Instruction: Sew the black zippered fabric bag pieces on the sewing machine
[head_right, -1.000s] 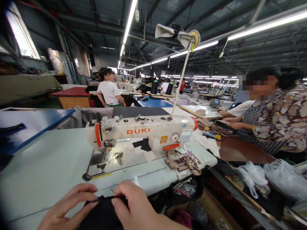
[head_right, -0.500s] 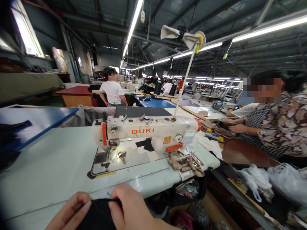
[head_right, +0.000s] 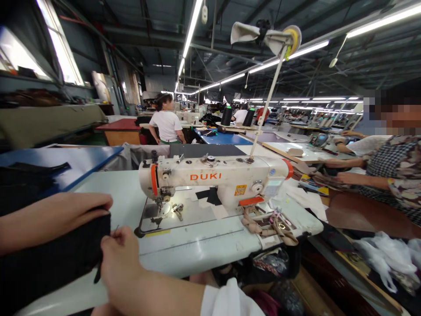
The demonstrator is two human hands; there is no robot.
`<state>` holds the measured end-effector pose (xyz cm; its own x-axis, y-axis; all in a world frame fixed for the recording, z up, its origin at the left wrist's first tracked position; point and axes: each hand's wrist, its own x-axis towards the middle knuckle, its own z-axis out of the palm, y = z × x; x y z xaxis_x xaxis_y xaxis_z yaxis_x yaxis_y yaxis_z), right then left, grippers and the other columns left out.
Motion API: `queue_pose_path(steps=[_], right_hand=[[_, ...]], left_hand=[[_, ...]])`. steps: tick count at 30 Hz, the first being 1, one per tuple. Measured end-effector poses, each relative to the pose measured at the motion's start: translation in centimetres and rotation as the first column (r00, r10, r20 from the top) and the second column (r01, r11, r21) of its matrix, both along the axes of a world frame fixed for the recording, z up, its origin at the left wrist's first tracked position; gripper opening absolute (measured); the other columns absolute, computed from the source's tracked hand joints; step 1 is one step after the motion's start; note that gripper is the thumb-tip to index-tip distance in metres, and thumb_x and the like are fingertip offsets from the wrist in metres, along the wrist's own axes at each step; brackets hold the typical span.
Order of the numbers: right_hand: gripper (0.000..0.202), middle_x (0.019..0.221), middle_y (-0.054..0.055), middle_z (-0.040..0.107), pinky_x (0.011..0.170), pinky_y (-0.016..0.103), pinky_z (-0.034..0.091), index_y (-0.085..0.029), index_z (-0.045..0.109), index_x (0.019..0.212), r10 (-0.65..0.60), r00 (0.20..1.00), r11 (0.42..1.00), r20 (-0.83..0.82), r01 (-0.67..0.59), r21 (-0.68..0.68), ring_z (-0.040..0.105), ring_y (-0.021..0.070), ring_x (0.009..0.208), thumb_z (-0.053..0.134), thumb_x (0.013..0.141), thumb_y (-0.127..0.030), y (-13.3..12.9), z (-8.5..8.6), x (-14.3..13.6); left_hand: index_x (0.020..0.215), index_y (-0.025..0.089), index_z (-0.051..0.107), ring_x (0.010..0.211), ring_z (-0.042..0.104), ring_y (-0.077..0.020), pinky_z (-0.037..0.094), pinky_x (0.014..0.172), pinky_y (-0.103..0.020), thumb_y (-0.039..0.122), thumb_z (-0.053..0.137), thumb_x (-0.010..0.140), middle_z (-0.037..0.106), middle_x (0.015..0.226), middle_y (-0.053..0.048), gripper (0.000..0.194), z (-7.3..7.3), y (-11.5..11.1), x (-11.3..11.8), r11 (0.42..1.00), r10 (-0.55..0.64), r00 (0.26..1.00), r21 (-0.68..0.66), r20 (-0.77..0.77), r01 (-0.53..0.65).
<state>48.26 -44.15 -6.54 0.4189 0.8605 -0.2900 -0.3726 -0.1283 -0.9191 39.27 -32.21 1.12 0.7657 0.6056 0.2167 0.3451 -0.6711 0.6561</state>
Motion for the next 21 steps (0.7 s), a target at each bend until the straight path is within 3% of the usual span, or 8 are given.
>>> queue_pose_path(steps=[1,3,7,10,15,18,21], right_hand=[[0.02,0.056,-0.006,0.041,0.048,0.021,0.035,-0.021,0.045,0.065,-0.033,0.997,0.998,-0.068,0.03,-0.05,0.042,0.0105,0.051,0.05,0.076,-0.005,1.1,-0.8,0.1],[0.02,0.055,-0.006,0.043,0.047,0.022,0.039,-0.021,0.044,0.066,-0.063,0.981,0.986,-0.185,0.032,-0.164,0.045,0.0109,0.048,0.047,0.077,-0.004,2.2,-2.3,0.9],[0.016,0.056,-0.005,0.05,0.051,0.024,0.044,-0.02,0.044,0.069,-0.035,0.97,0.973,-0.241,-0.023,-0.232,0.051,0.0107,0.047,0.044,0.079,-0.007,1.0,-4.0,3.3],[0.01,0.059,-0.005,0.055,0.054,0.023,0.047,-0.02,0.046,0.072,0.009,0.975,0.967,-0.222,-0.065,-0.246,0.056,0.0107,0.051,0.052,0.077,-0.014,-0.3,-4.6,5.2],[0.004,0.069,0.002,0.066,0.057,0.025,0.05,-0.017,0.051,0.078,0.194,0.968,0.928,-0.16,-0.234,-0.291,0.065,0.0138,0.057,0.048,0.08,-0.019,-0.9,-4.6,7.9],[0.007,0.072,0.007,0.069,0.053,0.024,0.049,-0.017,0.048,0.081,0.348,0.934,0.863,-0.084,-0.355,-0.359,0.068,0.0171,0.063,0.045,0.084,-0.023,-1.0,-4.3,9.0],[0.009,0.064,0.004,0.067,0.046,0.02,0.045,-0.019,0.044,0.079,0.501,0.862,0.777,0.073,-0.412,-0.475,0.066,0.0147,0.054,0.04,0.086,-0.023,-0.8,-4.0,9.6]], left_hand=[[0.068,0.018,0.064,0.061,0.052,-0.0126,0.041,0.063,-0.019,0.029,0.062,0.073,0.055,0.062,0.005,0.012,-0.3,0.8,0.8,0.98,-0.08,0.981,0.164,-0.179,0.11],[0.077,0.016,0.064,0.072,0.056,-0.0133,0.042,0.073,-0.022,0.027,0.042,0.083,0.055,0.07,0.005,0.026,-2.1,1.7,2.6,0.915,-0.098,0.927,0.333,-0.361,0.226],[0.084,0.018,0.061,0.082,0.058,-0.018,0.043,0.078,-0.026,0.022,0.048,0.085,0.063,0.084,-0.002,0.013,-8.0,1.4,5.2,0.928,-0.143,0.942,0.289,-0.305,0.234],[0.083,0.019,0.06,0.085,0.057,-0.0185,0.042,0.081,-0.028,0.021,0.052,0.085,0.064,0.086,-0.003,0.009,-11.0,1.1,6.3,0.938,-0.165,0.949,0.255,-0.267,0.235],[0.085,0.019,0.059,0.086,0.057,-0.0175,0.043,0.08,-0.028,0.023,0.056,0.086,0.063,0.087,-0.001,0.005,-12.0,1.7,6.8,0.944,-0.161,0.963,0.252,-0.217,0.215],[0.085,0.019,0.059,0.084,0.057,-0.017,0.042,0.08,-0.027,0.024,0.057,0.086,0.063,0.086,-0.001,0.006,-12.1,1.8,6.8,0.94,-0.167,0.964,0.261,-0.205,0.219],[0.085,0.019,0.06,0.085,0.056,-0.017,0.042,0.08,-0.027,0.024,0.058,0.085,0.062,0.085,-0.001,0.005,-12.3,1.7,6.9,0.937,-0.18,0.962,0.262,-0.207,0.232]])
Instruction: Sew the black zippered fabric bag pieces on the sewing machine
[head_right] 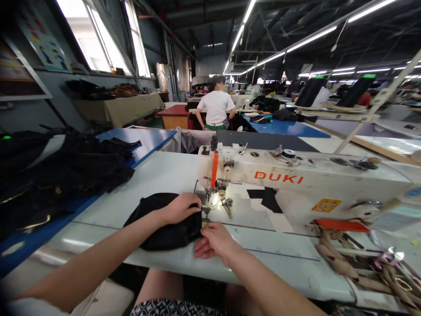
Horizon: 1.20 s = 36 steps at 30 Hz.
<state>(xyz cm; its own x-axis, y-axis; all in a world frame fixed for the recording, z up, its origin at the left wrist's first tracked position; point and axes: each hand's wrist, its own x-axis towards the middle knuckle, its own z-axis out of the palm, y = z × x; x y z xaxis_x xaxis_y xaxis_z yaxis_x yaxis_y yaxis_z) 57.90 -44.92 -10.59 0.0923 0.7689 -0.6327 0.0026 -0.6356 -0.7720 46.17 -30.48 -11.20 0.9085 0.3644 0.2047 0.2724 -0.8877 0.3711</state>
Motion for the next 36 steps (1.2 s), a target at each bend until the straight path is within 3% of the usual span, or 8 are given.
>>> queue_pose_path(steps=[7,12,14,16,19,25,30,36], right_hand=[[0.019,0.038,-0.003,0.053,0.032,0.018,0.029,-0.019,0.046,0.055,0.242,0.916,0.968,0.32,-0.25,-0.017,0.049,0.0103,0.029,0.049,0.072,-0.011,1.9,-0.7,2.0],[0.012,0.045,-0.005,0.053,0.04,0.02,0.033,-0.019,0.052,0.061,0.227,0.82,0.942,0.525,-0.321,0.095,0.049,0.0108,0.038,0.057,0.067,-0.01,1.7,-1.3,3.0],[0.012,0.057,-0.005,0.057,0.049,0.022,0.038,-0.02,0.057,0.072,0.15,0.731,0.885,0.666,-0.399,0.239,0.053,0.0118,0.05,0.059,0.069,-0.009,1.0,-1.4,3.0],[0.012,0.072,-0.001,0.06,0.06,0.025,0.042,-0.022,0.061,0.08,0.038,0.596,0.765,0.802,-0.533,0.36,0.056,0.0147,0.066,0.059,0.074,-0.011,0.1,-1.6,2.8],[0.014,0.084,0.005,0.06,0.071,0.031,0.045,-0.021,0.064,0.087,-0.069,0.445,0.607,0.893,-0.692,0.392,0.056,0.0194,0.081,0.05,0.086,-0.015,-0.9,-2.0,2.8],[0.021,0.102,0.008,0.062,0.085,0.039,0.046,-0.017,0.064,0.098,-0.114,0.357,0.426,0.927,-0.825,0.371,0.052,0.023,0.098,0.043,0.092,-0.017,-1.2,-2.5,3.7],[0.022,0.115,0.007,0.062,0.097,0.041,0.041,-0.015,0.062,0.103,-0.11,0.339,0.336,0.934,-0.872,0.356,0.05,0.0231,0.109,0.045,0.09,-0.014,-0.1,-3.1,4.8],[0.022,0.114,0.008,0.063,0.101,0.041,0.038,-0.015,0.063,0.104,-0.143,0.304,0.321,0.942,-0.886,0.334,0.052,0.0224,0.11,0.048,0.088,-0.013,1.8,-3.0,6.1]], left_hand=[[0.083,0.019,0.062,0.088,0.055,-0.0175,0.042,0.082,-0.028,0.023,0.06,0.083,0.06,0.086,-0.001,0.004,-0.2,0.1,0.7,1.0,-0.028,0.999,0.006,-0.021,0.028],[0.082,0.021,0.064,0.091,0.054,-0.0185,0.041,0.085,-0.03,0.025,0.064,0.081,0.058,0.088,-0.001,0.005,-0.5,0.1,1.1,0.999,-0.032,0.999,0.017,-0.028,0.033],[0.083,0.021,0.064,0.091,0.054,-0.0186,0.041,0.085,-0.03,0.026,0.064,0.081,0.058,0.088,-0.001,0.005,-0.6,0.1,1.1,1.0,-0.026,0.999,0.01,-0.025,0.026],[0.083,0.021,0.065,0.09,0.054,-0.0185,0.041,0.085,-0.03,0.026,0.063,0.081,0.059,0.087,-0.001,0.006,-0.5,0.2,1.2,1.0,-0.02,1.0,-0.003,-0.021,0.02],[0.084,0.021,0.065,0.09,0.055,-0.0184,0.041,0.085,-0.029,0.024,0.064,0.08,0.06,0.087,-0.001,0.005,-0.5,0.4,1.2,0.999,-0.025,1.0,-0.025,-0.012,0.025],[0.084,0.02,0.065,0.089,0.057,-0.0168,0.042,0.085,-0.027,0.013,0.062,0.077,0.063,0.087,0.0,0.01,-0.4,1.2,1.2,0.987,-0.063,0.998,-0.148,-0.008,0.061],[0.082,0.017,0.063,0.082,0.059,-0.0157,0.044,0.076,-0.025,0.012,0.065,0.071,0.065,0.085,0.0,0.012,-0.7,2.2,2.1,0.971,0.043,0.999,-0.238,0.024,-0.036],[0.089,0.016,0.065,0.082,0.062,-0.0173,0.048,0.076,-0.026,0.02,0.07,0.069,0.068,0.088,-0.002,0.022,-1.5,4.9,3.7,0.931,0.104,0.994,-0.354,0.017,-0.092]])
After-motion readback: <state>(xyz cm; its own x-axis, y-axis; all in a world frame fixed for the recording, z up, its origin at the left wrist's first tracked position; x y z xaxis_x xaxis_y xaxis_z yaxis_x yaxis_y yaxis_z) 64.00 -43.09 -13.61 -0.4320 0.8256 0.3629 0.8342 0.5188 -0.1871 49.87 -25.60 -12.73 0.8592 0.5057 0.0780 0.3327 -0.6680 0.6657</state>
